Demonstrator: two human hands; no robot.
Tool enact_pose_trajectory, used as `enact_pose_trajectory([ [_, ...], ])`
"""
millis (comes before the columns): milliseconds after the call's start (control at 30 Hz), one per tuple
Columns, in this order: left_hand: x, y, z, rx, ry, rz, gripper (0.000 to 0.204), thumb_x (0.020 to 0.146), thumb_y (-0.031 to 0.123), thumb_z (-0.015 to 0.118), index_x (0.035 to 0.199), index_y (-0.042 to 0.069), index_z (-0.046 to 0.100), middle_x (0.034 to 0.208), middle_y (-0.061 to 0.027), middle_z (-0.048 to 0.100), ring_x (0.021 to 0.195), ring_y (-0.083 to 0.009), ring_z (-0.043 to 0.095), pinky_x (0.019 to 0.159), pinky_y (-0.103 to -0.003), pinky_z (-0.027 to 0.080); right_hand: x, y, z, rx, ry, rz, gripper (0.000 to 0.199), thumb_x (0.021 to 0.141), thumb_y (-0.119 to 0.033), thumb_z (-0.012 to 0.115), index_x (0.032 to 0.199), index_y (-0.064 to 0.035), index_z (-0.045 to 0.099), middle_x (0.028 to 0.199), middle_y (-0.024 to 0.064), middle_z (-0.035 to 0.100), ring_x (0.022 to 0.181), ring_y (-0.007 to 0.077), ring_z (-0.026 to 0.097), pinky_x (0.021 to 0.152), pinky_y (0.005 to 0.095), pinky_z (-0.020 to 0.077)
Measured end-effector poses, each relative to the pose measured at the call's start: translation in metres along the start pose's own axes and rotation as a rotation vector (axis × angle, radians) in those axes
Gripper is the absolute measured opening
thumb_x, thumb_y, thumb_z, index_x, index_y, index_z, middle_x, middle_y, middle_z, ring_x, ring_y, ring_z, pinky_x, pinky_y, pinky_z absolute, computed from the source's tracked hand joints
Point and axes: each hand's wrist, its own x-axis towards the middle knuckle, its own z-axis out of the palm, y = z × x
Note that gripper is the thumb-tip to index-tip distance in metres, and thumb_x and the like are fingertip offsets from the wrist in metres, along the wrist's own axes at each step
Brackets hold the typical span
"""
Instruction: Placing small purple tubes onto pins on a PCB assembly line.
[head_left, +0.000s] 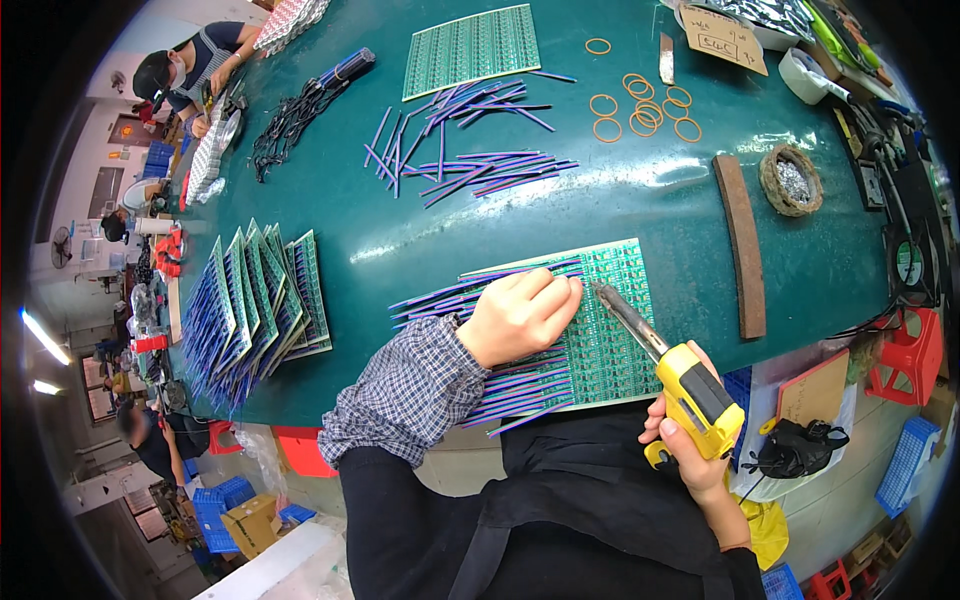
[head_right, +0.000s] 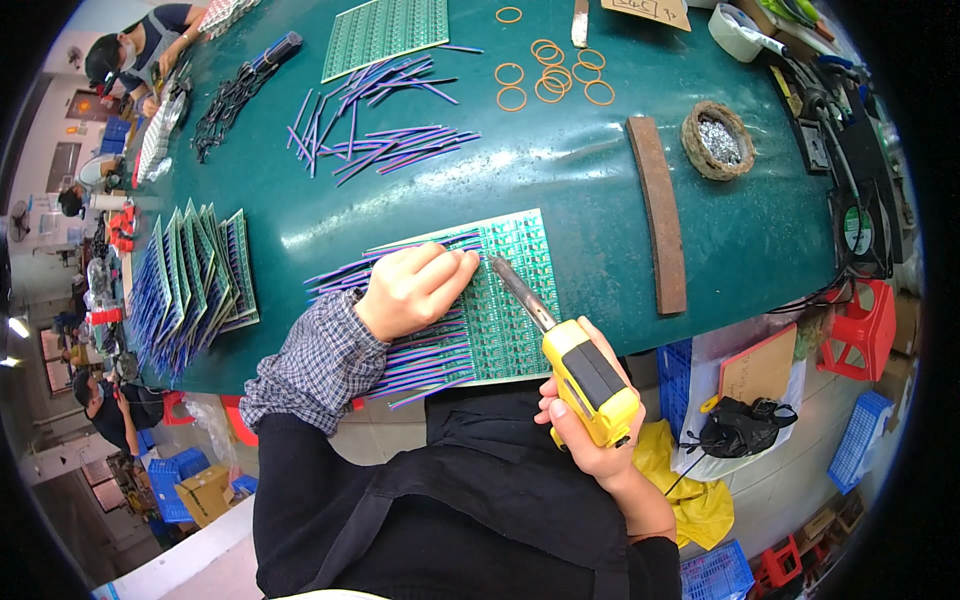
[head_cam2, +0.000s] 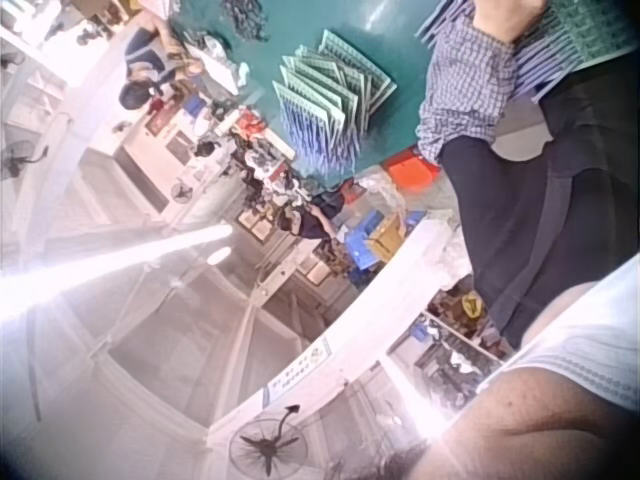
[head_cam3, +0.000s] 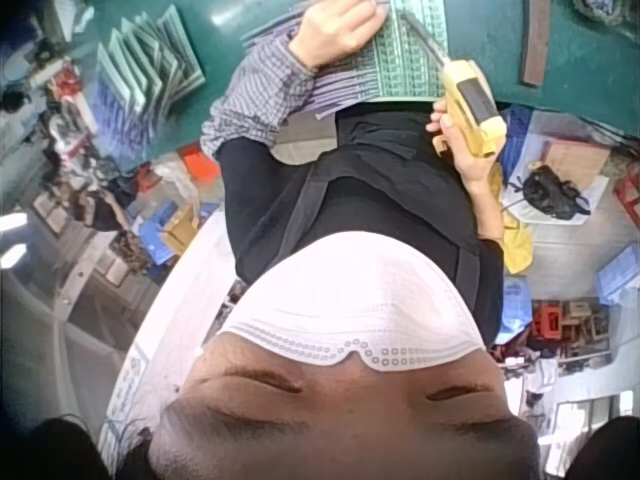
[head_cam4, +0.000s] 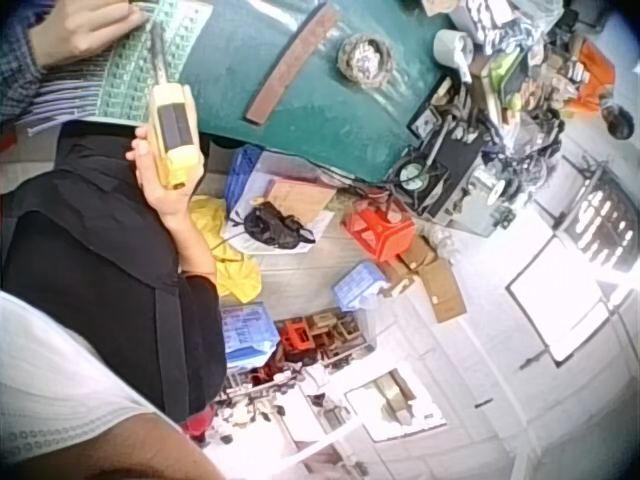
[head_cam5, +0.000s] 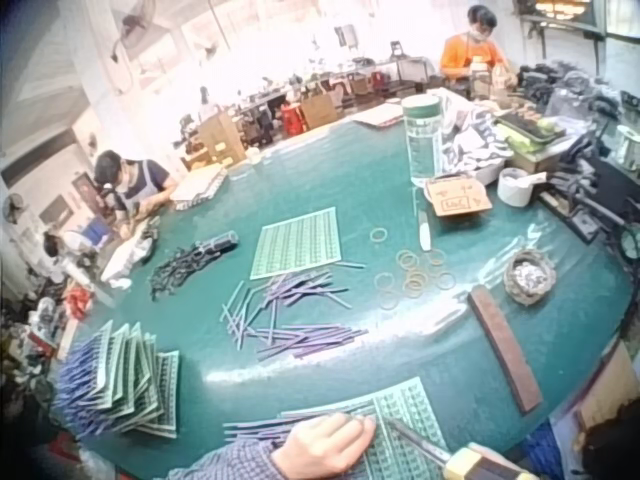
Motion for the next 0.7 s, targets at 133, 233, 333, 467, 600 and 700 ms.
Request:
enact_pose_trajectory([
  [133,0.000,0.001,0.001,0.034,0.016,0.024,0.029,0.066,0.007,0.067,0.094,0.000,0.067,0.082,-0.0029,0.059,0.068,-0.0134,0.059,0.055,-0.026,0.051,0.001,-0.002,-0.004,-0.027,-0.063,0.046,0.071,0.083,0.001,0.061,0.146,0.0048,0.029,0.089,0.0113,0.064,0.070,0.0111,0.062,0.064,0.0262,0.0567],
  [233,-0.002,0.003,0.002,0.046,0.011,0.018,0.029,0.066,0.007,0.067,0.094,0.000,0.067,0.083,-0.0032,0.059,0.070,-0.0133,0.060,0.057,-0.026,0.052,0.001,-0.005,-0.004,-0.085,-0.073,0.046,0.071,0.083,0.001,0.061,0.146,0.0045,0.030,0.089,0.0113,0.064,0.072,0.0113,0.063,0.066,0.0266,0.0570],
  [333,0.003,0.003,0.003,0.052,0.012,0.028,0.029,0.066,0.007,0.067,0.094,0.000,0.067,0.083,-0.0033,0.059,0.070,-0.0133,0.060,0.057,-0.025,0.052,-0.001,-0.009,-0.004,-0.035,0.017,-0.005,0.071,0.083,0.001,0.061,0.146,0.0041,0.030,0.089,0.0109,0.064,0.073,0.0111,0.063,0.067,0.0266,0.0571],
  [467,0.001,0.002,0.005,0.054,0.031,0.036,0.029,0.066,0.006,0.067,0.094,0.000,0.066,0.082,-0.0029,0.058,0.070,-0.0130,0.060,0.057,-0.025,0.051,0.003,-0.042,-0.011,-0.243,0.097,-0.126,0.069,0.080,-0.002,0.062,0.145,0.0025,0.036,0.087,0.0097,0.065,0.073,0.0108,0.063,0.069,0.0251,0.0556],
  [600,0.000,0.001,0.002,0.088,0.031,0.035,0.023,0.068,0.008,0.065,0.090,0.000,0.065,0.078,-0.0016,0.053,0.068,-0.0122,0.056,0.055,-0.024,0.047,0.007,-0.081,-0.012,-0.491,0.223,-0.302,0.063,0.079,-0.006,0.062,0.139,0.0028,0.046,0.087,0.0082,0.066,0.072,0.0109,0.063,0.071,0.0244,0.0530],
  [700,0.002,0.001,0.001,0.102,0.056,0.038,0.019,0.069,0.010,0.063,0.086,0.001,0.062,0.073,-0.0008,0.048,0.066,-0.0119,0.053,0.054,-0.024,0.045,0.004,-0.098,-0.011,-0.640,0.288,-0.463,0.062,0.079,-0.012,0.063,0.138,0.0036,0.047,0.087,0.0083,0.066,0.072,0.0124,0.062,0.073,0.0240,0.0521],
])
